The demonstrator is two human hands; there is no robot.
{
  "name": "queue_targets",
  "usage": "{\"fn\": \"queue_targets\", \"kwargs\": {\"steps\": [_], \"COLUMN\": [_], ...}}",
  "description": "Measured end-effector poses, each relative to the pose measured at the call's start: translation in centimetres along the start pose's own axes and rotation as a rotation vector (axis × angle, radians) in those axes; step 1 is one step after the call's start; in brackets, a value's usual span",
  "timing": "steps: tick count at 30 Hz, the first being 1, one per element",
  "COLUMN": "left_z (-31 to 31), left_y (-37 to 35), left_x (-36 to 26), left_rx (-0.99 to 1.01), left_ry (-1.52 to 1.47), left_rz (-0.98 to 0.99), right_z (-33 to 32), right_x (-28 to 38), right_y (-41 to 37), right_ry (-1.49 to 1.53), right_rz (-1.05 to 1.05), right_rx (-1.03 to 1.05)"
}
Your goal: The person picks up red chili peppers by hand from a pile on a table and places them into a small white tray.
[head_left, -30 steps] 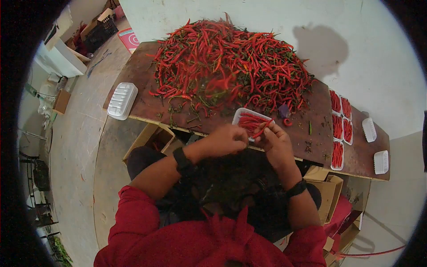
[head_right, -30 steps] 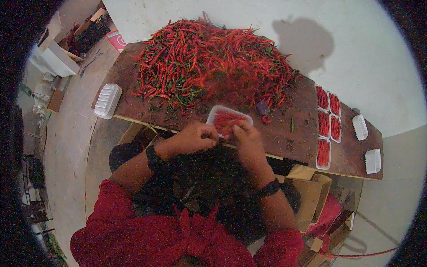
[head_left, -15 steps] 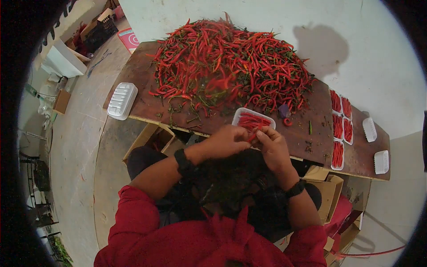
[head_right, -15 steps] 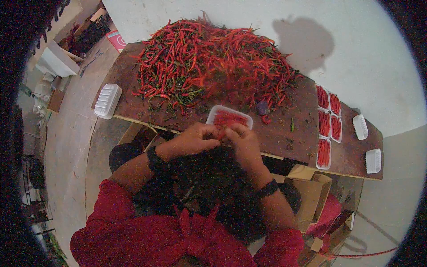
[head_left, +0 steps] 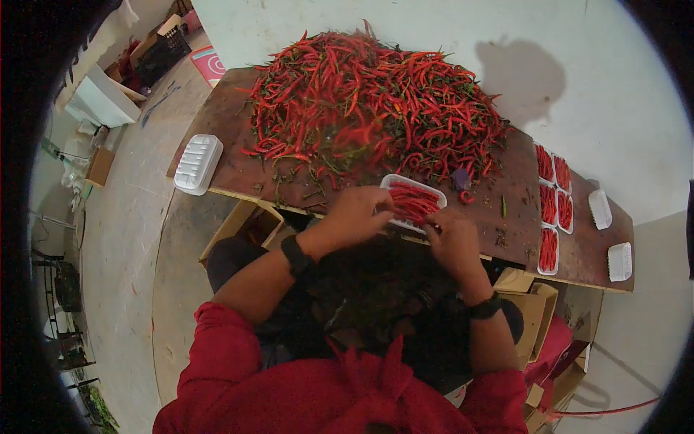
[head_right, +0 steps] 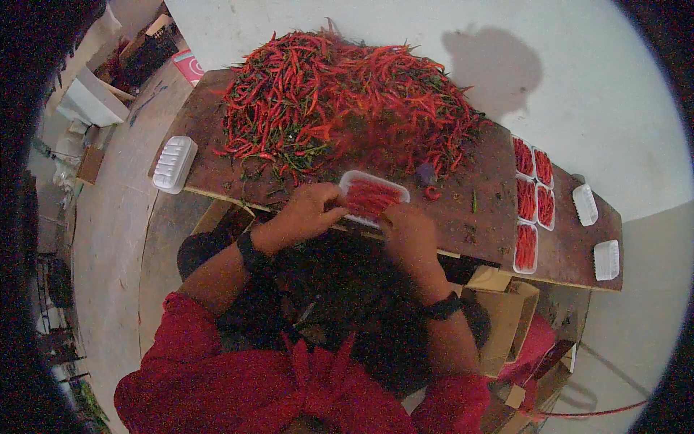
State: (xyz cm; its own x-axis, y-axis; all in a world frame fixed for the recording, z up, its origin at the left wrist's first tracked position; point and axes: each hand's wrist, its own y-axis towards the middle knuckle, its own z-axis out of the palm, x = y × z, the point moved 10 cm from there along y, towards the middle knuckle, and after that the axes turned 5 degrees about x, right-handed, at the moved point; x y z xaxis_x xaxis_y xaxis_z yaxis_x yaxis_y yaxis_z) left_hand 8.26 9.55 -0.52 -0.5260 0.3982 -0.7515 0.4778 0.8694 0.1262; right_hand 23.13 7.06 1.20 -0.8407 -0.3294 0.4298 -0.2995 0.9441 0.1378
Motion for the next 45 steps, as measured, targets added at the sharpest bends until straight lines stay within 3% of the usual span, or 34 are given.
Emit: {"fn": "queue_targets", "kwargs": {"steps": [9,22,24,35,45], "left_z": [1.7,2.7,3.8,3.9,3.6], "left_y": [-0.1,0.4,0.7,0.6,0.4], "left_x": [-0.3,-0.4,0.3,-0.1,-1.1], "left_rx": [-0.067,-0.036,0.105,0.086,0.029], "left_ry": [0.173,0.214,0.239,0.261,0.248], "left_rz": [0.181,0.224,0.156,0.183,0.218], "right_z": [3.4,3.3,3.2,2.3,2.5], "right_x": [-0.1,0.6,0.7,-0.3,-0.3], "right_y": [0.2,0.8,0.8,0.6,0.6], "right_ry": [-0.16,-0.136,-0.131,-0.131,-0.169], "right_rz": [-0.032,-0.069,-0.068,-0.042,-0.054], "right_rx": [0.139,0.091,0.083,0.183,0.107]}}
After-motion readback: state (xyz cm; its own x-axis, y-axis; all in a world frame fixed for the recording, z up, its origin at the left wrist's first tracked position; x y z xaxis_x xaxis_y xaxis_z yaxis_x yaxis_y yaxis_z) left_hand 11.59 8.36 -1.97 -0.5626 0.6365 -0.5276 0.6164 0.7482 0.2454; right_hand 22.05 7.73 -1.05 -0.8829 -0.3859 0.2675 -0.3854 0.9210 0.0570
